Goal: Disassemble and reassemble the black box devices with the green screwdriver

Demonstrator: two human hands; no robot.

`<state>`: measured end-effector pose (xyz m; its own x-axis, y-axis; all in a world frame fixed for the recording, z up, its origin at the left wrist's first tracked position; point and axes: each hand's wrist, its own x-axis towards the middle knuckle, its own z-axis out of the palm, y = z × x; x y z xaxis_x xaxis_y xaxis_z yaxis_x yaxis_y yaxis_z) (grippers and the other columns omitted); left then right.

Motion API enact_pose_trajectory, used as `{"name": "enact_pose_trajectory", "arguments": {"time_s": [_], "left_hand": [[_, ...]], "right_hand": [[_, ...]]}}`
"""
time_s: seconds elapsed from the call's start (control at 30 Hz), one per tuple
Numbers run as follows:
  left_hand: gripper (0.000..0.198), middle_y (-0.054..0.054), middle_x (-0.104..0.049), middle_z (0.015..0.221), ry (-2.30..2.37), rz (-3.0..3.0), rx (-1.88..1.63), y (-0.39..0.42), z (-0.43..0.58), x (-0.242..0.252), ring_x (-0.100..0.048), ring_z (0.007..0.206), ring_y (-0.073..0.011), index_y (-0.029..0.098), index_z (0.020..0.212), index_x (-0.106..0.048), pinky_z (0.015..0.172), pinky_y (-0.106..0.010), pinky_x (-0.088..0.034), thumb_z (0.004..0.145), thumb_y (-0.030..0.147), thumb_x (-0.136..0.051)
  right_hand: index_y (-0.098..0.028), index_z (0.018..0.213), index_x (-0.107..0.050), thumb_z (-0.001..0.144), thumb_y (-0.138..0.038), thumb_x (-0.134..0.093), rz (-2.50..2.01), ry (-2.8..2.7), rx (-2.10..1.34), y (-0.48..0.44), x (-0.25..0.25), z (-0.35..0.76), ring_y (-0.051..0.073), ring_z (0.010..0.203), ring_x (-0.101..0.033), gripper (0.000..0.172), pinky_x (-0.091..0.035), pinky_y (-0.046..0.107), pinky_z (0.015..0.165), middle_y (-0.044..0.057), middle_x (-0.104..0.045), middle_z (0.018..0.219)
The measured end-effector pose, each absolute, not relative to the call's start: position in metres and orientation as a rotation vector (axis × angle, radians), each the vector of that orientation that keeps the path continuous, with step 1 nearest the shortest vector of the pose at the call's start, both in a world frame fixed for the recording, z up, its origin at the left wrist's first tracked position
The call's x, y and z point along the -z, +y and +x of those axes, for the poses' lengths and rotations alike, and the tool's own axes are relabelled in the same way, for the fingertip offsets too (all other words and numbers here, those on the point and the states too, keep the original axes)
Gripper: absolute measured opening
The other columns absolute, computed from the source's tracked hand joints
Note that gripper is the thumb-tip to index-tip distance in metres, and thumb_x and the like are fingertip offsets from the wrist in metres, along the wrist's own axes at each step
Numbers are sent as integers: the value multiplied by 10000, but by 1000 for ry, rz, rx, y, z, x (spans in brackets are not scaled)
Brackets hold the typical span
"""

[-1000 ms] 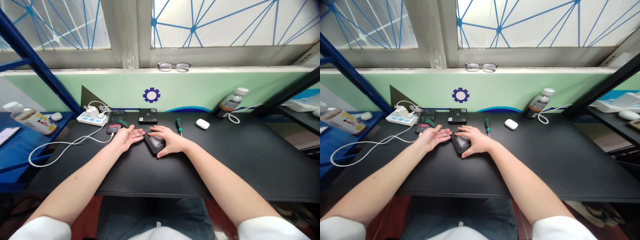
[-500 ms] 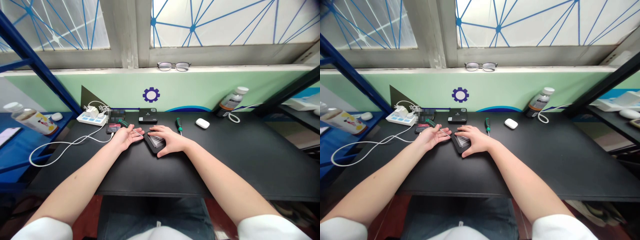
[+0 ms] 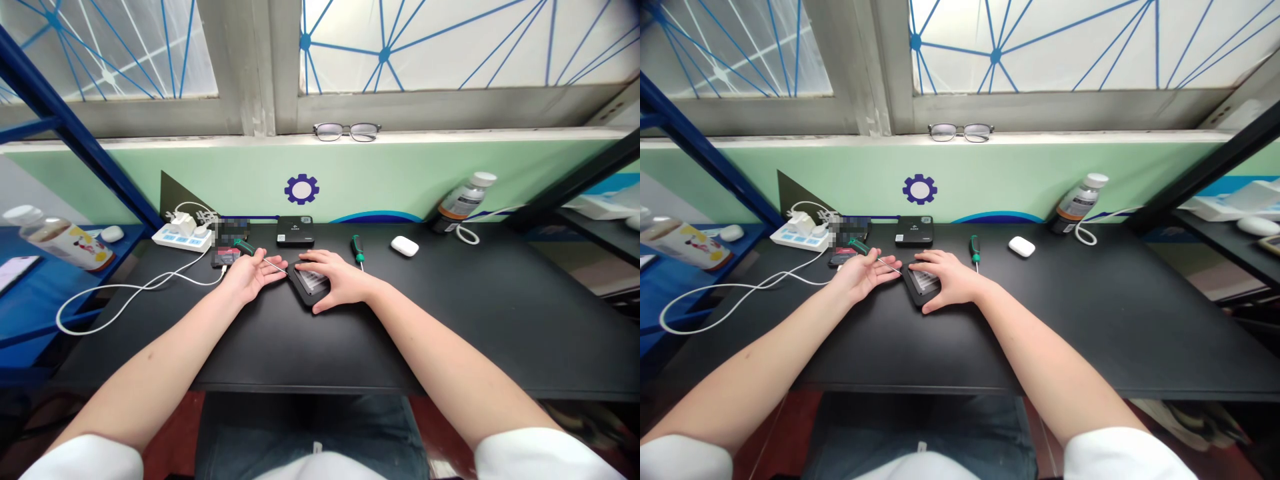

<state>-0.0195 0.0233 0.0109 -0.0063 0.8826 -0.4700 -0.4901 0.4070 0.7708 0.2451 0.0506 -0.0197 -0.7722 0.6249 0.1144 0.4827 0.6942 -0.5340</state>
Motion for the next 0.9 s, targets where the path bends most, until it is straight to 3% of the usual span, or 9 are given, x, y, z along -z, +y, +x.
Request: {"name": "enact_pose_trajectory", "arguments": {"time_s": [0.37, 0.67, 0.9], "left_hand": [[233, -118, -769, 835, 1086, 465, -1155, 24, -22, -4, -827, 825, -277, 158, 902, -571, 989, -598, -624, 1117, 205, -494], [258, -117, -769, 809, 1126, 468, -1111, 16, -12, -12, -821, 798, -261, 161, 898, -568, 920, -519, -658, 1129, 203, -461], [192, -124, -781, 848, 1110, 466, -1129, 13, -11, -11, -827, 831, -275, 168, 936, -548, 974, -578, -627, 1119, 196, -497]], "right_hand": [[-337, 1583, -559, 622, -597, -989, -868, -2603, -715, 51, 21, 245, 452, 1627, -332, 1085, -261, 702, 1301, 148, -455, 1722], [-325, 1580, -565, 622, -613, -984, -867, -2588, -692, 51, 23, 245, 451, 1620, -343, 1085, -269, 696, 1302, 158, -470, 1709], [-335, 1586, -557, 638, -621, -975, -856, -2589, -670, 51, 22, 244, 452, 1614, -350, 1075, -271, 705, 1295, 157, -473, 1705]]}}
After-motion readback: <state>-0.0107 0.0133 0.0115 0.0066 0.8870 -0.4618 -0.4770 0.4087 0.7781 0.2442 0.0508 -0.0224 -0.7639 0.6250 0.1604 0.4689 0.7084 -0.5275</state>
